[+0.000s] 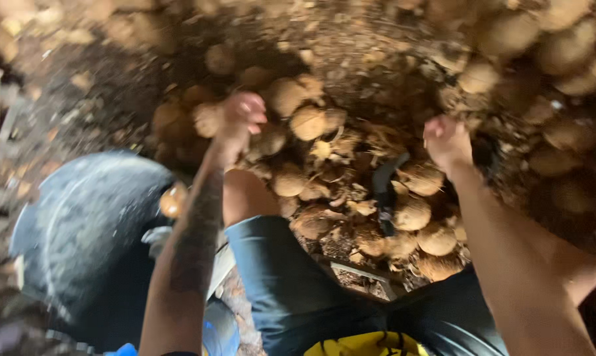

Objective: The person sits on a low stool and uses a knife to peel the husk off coconuts. They rotate each coconut while striking it with the knife, then place the peeled coconut into a bucket. The process is repeated for multiple coconuts.

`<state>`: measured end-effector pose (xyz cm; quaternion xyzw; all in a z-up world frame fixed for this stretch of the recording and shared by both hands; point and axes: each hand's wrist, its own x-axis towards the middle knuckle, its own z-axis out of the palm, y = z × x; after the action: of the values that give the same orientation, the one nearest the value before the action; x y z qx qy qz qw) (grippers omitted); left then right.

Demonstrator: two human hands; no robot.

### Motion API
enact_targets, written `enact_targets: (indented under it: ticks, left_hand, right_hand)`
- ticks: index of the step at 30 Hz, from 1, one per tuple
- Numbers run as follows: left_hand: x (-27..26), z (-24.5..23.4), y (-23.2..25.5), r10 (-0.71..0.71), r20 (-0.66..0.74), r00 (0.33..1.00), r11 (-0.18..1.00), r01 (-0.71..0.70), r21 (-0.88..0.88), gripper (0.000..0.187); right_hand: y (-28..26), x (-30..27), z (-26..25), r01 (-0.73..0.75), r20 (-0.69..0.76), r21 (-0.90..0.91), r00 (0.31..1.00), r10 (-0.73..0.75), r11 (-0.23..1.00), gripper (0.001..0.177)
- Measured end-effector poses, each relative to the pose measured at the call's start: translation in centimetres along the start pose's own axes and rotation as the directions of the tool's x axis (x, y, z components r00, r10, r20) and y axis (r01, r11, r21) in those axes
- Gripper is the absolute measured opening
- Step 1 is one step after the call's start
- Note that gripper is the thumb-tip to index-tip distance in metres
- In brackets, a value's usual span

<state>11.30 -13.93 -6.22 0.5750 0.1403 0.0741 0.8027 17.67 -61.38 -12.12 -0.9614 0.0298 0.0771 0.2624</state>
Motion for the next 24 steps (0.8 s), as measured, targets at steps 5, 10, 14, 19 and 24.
enact_targets:
  ticks: [5,10,14,19,24]
  left_hand:
    - [-2.0,5.7,-10.7,-0.622,0.213,0.753,0.593,0.631,-0.5,0.012]
    - [-5.0,4.8,-19.1,-0.567,0.143,0.811,0.659,0.343,0.669,0.017]
    - [-8.5,2.3,-21.9,-0.737,-0.069,0.673,0.139,0.251,0.958,0.059]
    - [-13.1,3.6,-25.6,-0.792,-0.133,0.596,-0.013,0.201,0.979,0.078]
    - [-16.6,3.5,-29.1,-0.764,-0.26,0.59,-0.226,0.133,0.965,0.101]
  right_hand:
    - [8.4,-8.1,4.4,-0.415,0.407,0.76,0.904,0.132,0.5,0.067]
    - [6.7,-13.1,10.3,-0.373,0.547,-0.054,0.765,0.34,0.926,0.051]
    - [4.7,-15.5,14.9,-0.204,0.589,-0.286,0.733,0.339,0.936,0.079]
    - [3.7,-16.4,17.1,-0.057,0.507,-0.492,0.793,0.339,0.869,0.085]
    - [4.8,-17.1,17.8,-0.001,0.473,-0.552,0.823,0.314,0.834,0.055]
